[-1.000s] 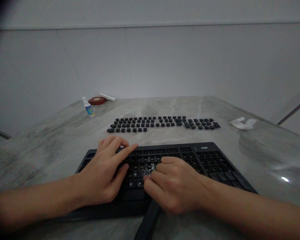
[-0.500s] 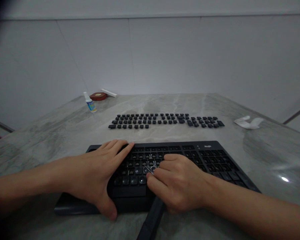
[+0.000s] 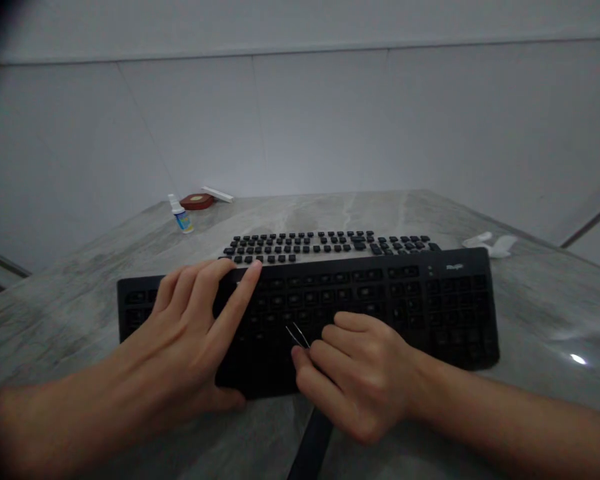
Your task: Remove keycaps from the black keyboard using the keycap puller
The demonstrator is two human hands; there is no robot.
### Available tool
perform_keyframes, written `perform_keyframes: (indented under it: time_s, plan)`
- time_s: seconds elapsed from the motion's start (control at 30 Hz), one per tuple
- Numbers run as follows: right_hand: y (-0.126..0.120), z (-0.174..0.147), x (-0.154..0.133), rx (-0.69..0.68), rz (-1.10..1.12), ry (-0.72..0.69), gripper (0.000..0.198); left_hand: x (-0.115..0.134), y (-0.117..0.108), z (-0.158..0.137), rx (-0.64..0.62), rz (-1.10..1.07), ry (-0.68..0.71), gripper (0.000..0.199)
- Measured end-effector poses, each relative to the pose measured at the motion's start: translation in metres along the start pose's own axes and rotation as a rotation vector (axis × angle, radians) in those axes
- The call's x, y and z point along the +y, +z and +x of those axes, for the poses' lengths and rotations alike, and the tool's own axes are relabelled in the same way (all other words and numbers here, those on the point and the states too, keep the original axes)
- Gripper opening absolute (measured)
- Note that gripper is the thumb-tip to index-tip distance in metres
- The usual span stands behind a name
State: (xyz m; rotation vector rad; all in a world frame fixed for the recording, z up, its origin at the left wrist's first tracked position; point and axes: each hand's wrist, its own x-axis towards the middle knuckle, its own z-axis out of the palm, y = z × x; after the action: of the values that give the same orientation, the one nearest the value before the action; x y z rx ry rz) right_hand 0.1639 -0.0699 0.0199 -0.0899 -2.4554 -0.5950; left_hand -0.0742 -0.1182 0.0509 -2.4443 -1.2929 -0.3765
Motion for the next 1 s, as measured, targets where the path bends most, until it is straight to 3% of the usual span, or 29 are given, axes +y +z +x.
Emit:
perform_keyframes:
  time_s: [0.17,0.27,0.6,0.73,0.8,0.87,0.93,1.0]
  plan:
    - [-0.003,-0.005,-0.007,0.096,-0.123,-0.064,0.014,0.010,-0.009,-0.010,0.233,0.208,0.057,0.072]
    - [-0.005,-0.003,-0.011,0.115,-0.095,-0.069,0.017,0.013,-0.011,-0.015,0.293,0.281,0.067,0.057]
    - [-0.002,-0.004,-0.012,0.127,-0.064,-0.074,0.020,0.016,-0.008,-0.019,0.333,0.276,0.023,0.045]
    - [-0.002,-0.002,-0.024,0.121,-0.028,-0.046,0.022,0.021,-0.017,-0.024,0.360,0.303,0.083,0.037]
    - [0.003,-0.003,-0.034,0.090,0.008,0.009,0.020,0.017,-0.022,-0.026,0.333,0.226,0.124,0.037]
    - [0.013,-0.007,-0.045,0.176,0.042,0.043,0.023,0.011,-0.024,-0.031,0.309,0.096,0.148,0.040]
    - [0.024,-0.015,-0.055,0.163,0.040,0.100,0.021,0.004,-0.025,-0.039,0.279,-0.021,0.190,0.043]
    - [0.033,-0.023,-0.061,0.162,0.068,0.050,0.021,-0.001,-0.026,-0.045,0.221,-0.093,0.221,0.044]
